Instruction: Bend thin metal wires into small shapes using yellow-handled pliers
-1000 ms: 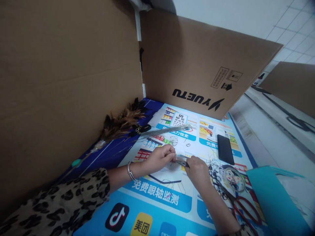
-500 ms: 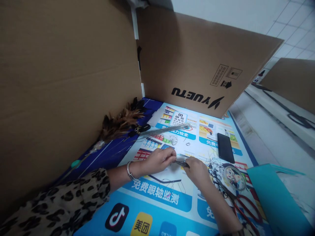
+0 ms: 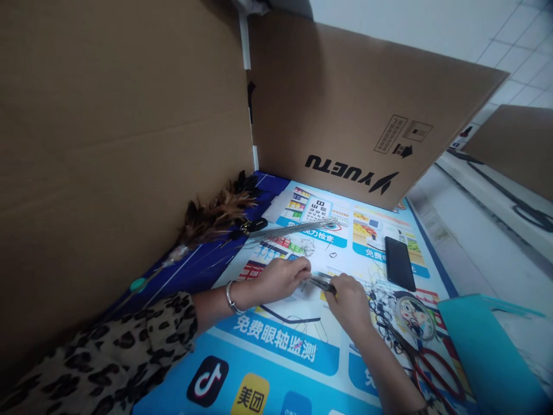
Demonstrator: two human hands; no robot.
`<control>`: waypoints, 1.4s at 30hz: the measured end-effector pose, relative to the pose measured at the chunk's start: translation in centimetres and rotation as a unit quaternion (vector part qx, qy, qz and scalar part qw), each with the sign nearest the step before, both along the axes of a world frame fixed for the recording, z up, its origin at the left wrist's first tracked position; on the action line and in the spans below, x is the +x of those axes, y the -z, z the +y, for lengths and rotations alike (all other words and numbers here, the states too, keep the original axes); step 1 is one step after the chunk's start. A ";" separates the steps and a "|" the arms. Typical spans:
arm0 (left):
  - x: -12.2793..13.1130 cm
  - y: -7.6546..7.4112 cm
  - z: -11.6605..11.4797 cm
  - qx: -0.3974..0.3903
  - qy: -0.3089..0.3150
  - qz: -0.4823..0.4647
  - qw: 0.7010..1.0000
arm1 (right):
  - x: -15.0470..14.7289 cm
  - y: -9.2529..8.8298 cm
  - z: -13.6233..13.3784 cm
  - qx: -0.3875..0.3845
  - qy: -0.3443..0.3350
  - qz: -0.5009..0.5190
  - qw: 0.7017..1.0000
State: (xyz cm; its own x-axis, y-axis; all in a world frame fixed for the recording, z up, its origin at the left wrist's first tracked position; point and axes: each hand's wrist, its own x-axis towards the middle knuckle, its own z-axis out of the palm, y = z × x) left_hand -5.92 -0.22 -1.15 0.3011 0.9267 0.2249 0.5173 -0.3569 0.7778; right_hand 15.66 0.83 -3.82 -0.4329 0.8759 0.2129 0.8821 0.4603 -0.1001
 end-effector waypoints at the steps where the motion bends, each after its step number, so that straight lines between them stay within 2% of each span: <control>1: 0.0 -0.1 0.1 -0.017 -0.003 -0.017 1.000 | 0.0 0.0 0.0 0.009 0.002 0.001 1.000; 4: 0.3 -0.2 0.4 -0.126 0.003 -0.123 0.984 | -0.1 -0.5 -0.3 0.055 0.006 -0.001 0.998; 8: 0.8 0.1 0.6 -0.297 0.011 -0.260 0.919 | -0.6 -1.5 -1.0 0.154 -0.013 -0.035 0.987; 12: 0.9 0.3 0.5 -0.373 -0.009 -0.306 0.876 | -0.8 -2.2 -1.4 0.219 -0.052 -0.086 0.970; 20: 1.0 -0.1 0.2 -0.404 -0.009 -0.304 0.863 | -0.7 -2.1 -1.4 0.265 -0.074 -0.122 0.954; 31: 1.1 0.8 0.2 -0.408 0.001 -0.310 0.859 | -0.7 -1.9 -1.3 0.281 -0.092 -0.115 0.948; 42: 1.2 0.8 0.1 -0.414 0.001 -0.307 0.857 | -0.7 -1.7 -1.1 0.280 -0.093 -0.112 0.949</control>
State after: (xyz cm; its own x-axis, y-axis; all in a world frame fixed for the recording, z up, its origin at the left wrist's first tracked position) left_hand -4.75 -0.15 -1.98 0.3632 0.8451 -0.3924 -0.0807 0.4480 0.8904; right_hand 14.97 -0.31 -2.13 -0.6582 0.5566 0.5070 0.7507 0.5362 0.3859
